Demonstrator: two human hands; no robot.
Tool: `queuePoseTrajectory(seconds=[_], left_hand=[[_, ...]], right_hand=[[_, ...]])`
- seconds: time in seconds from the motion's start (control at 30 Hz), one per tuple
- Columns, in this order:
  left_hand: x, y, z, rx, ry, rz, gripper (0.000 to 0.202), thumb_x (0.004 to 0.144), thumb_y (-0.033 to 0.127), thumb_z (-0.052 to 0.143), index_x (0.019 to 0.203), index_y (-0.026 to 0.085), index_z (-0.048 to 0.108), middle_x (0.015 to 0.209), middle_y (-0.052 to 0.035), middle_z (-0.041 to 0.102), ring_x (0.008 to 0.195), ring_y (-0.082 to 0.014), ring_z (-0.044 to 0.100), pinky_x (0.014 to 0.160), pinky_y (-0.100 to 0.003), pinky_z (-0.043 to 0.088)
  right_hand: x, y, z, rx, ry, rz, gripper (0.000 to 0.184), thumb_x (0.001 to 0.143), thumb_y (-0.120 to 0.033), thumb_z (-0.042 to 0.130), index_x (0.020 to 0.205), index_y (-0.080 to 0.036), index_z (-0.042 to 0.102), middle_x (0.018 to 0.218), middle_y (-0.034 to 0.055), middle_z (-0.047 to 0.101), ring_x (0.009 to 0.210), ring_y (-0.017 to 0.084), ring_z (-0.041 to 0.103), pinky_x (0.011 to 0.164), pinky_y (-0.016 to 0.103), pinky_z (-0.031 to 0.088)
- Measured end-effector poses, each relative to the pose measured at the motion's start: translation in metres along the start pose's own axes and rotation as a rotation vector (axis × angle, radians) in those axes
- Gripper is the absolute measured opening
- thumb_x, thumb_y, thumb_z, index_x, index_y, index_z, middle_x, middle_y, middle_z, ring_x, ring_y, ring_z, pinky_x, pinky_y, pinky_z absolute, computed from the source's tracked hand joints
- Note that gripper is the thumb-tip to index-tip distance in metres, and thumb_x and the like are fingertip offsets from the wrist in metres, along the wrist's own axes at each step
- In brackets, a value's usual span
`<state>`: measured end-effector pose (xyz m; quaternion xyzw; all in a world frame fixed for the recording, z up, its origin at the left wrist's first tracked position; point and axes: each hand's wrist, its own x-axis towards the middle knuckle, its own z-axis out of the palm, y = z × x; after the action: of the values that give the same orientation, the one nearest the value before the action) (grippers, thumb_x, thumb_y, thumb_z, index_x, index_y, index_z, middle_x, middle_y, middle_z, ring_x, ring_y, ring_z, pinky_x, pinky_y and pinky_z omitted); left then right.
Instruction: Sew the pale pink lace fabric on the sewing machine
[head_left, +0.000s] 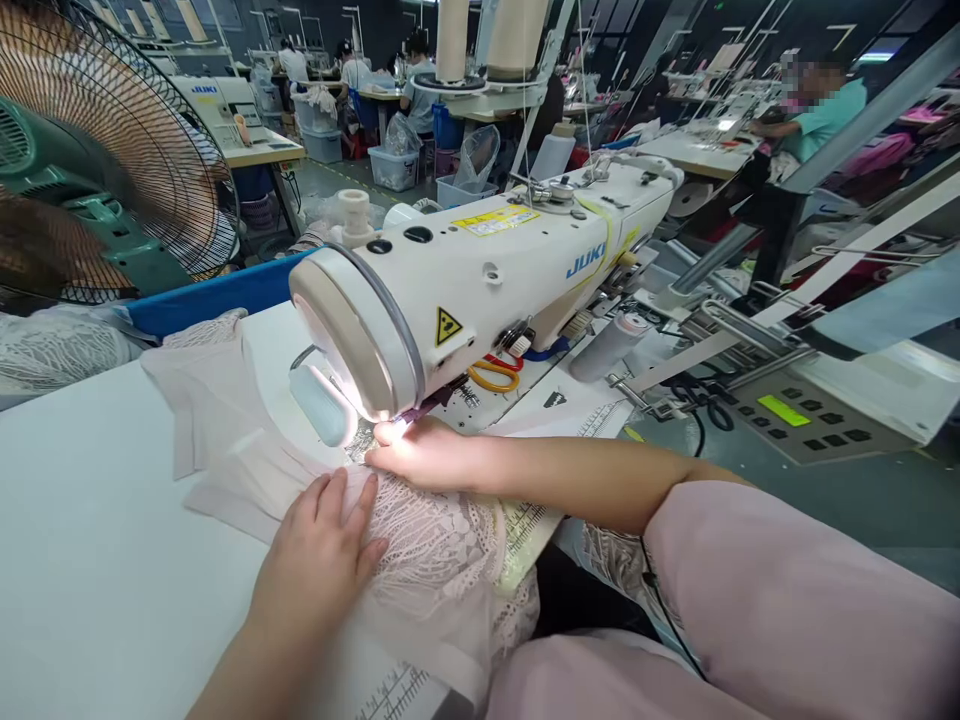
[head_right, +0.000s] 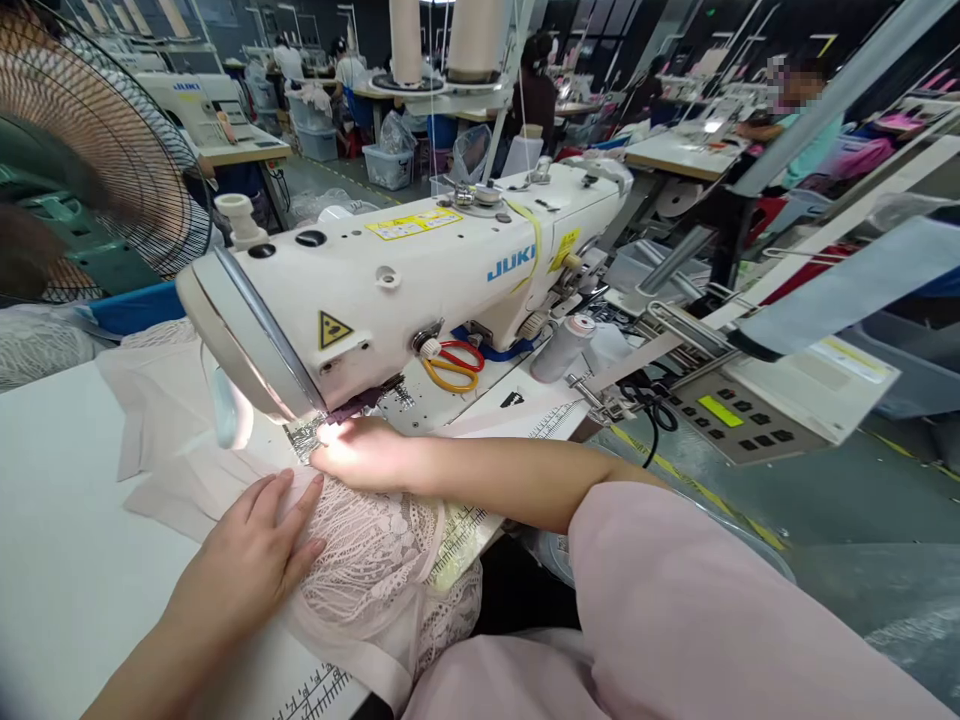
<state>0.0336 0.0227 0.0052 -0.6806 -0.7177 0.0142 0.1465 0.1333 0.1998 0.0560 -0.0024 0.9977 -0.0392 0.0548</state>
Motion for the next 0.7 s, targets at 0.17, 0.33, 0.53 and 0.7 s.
queuePoseTrajectory(seconds=[0.17,0.33,0.53,0.7], left_hand=[[0.002,0.000,-0.004,0.016,-0.035,-0.005,0.053,0.081,0.046,0.051,0.126,0.019,0.053,0.120,-0.0187,0.056,0.110,-0.0334,0.049,0.089,-0.044,0.042],[0.003,0.001,-0.005,0.010,-0.052,-0.024,0.052,0.080,0.046,0.052,0.126,0.021,0.053,0.120,-0.0172,0.057,0.111,-0.0327,0.050,0.089,-0.044,0.043],[0.003,0.003,-0.005,-0.007,-0.104,-0.057,0.052,0.082,0.046,0.049,0.128,0.022,0.051,0.124,-0.0157,0.055,0.117,-0.0331,0.045,0.092,-0.045,0.042],[0.003,0.002,-0.005,-0.036,-0.105,-0.057,0.053,0.082,0.047,0.049,0.127,0.021,0.051,0.124,-0.0163,0.055,0.115,-0.0335,0.046,0.092,-0.045,0.041]], right_hand=[[-0.006,0.004,-0.006,-0.077,-0.068,-0.036,0.023,0.083,-0.008,0.041,0.091,-0.011,0.062,0.087,0.0088,0.059,0.068,0.016,0.047,0.053,0.027,0.029],[-0.011,0.002,-0.006,-0.005,-0.028,0.008,0.021,0.081,-0.010,0.046,0.096,-0.014,0.061,0.080,0.0056,0.059,0.066,0.015,0.046,0.053,0.026,0.028],[-0.007,-0.003,-0.004,0.080,0.015,0.043,0.024,0.082,-0.010,0.045,0.099,-0.016,0.061,0.091,0.0066,0.059,0.067,0.015,0.045,0.052,0.026,0.027],[-0.004,0.001,-0.003,0.064,-0.005,0.026,0.022,0.085,-0.012,0.042,0.094,-0.015,0.061,0.086,0.0070,0.058,0.065,0.015,0.043,0.052,0.026,0.026]])
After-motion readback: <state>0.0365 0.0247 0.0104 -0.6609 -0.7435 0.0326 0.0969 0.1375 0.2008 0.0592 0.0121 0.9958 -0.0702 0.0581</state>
